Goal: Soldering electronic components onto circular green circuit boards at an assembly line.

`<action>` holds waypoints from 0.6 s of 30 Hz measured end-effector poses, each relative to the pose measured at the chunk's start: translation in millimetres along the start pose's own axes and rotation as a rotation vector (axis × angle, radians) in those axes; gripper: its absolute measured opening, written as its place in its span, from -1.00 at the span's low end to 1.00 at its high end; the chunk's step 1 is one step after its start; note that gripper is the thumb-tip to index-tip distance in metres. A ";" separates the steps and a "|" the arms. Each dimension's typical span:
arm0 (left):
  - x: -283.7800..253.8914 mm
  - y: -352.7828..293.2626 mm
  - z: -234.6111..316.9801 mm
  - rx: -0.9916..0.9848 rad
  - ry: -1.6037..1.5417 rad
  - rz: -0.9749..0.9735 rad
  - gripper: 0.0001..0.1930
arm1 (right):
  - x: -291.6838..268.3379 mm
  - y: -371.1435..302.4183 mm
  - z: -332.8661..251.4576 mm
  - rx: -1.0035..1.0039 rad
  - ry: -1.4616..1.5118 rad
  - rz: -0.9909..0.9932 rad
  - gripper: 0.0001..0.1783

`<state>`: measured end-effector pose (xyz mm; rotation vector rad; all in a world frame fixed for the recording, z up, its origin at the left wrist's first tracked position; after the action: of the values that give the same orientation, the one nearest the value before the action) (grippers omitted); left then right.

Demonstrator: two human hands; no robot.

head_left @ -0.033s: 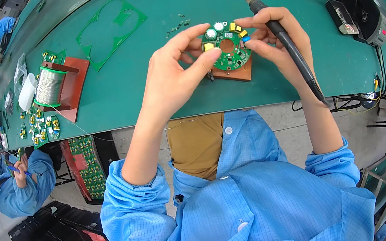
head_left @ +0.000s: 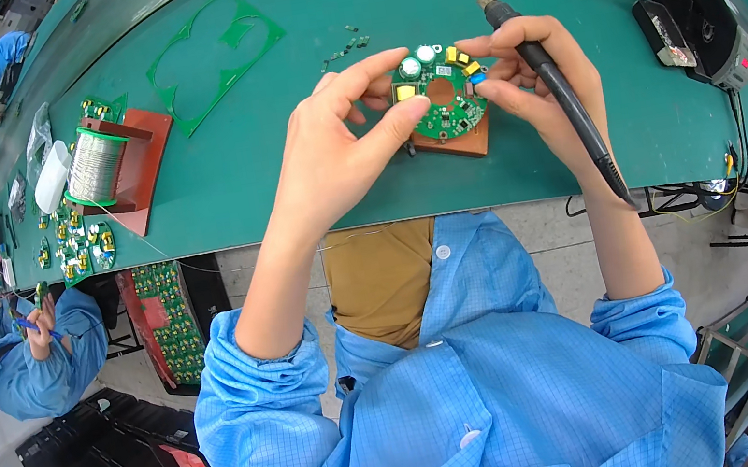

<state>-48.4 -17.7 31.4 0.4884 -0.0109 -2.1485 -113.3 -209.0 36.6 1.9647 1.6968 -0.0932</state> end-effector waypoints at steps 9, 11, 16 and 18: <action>-1.5 -4.6 0.1 0.097 0.152 0.002 -0.58 | 5.4 -3.1 7.1 0.008 -0.030 0.094 -0.64; 0.0 -5.8 -0.7 0.097 0.144 0.015 -0.59 | 5.8 -4.2 6.7 0.006 -0.067 0.080 -0.63; 2.1 -7.5 0.9 0.053 0.155 0.003 -0.62 | 5.2 -7.4 4.1 -0.006 -0.177 0.018 -0.67; 3.6 -8.0 1.4 0.074 0.186 0.015 -0.62 | 5.7 -8.6 0.6 -0.046 -0.209 0.020 -0.67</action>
<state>-57.0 -16.0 29.9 0.7279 0.0096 -2.0856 -120.0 -203.7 30.9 1.8675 1.5316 -0.2411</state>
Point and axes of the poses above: each hand's wrist, its own y-axis towards the middle knuckle, its own x-axis out of the palm, z = x × y, the point moved 3 cm from there along y, towards the middle knuckle, and after that the axes turned 6 degrees about -y, right-handed, at the moved point
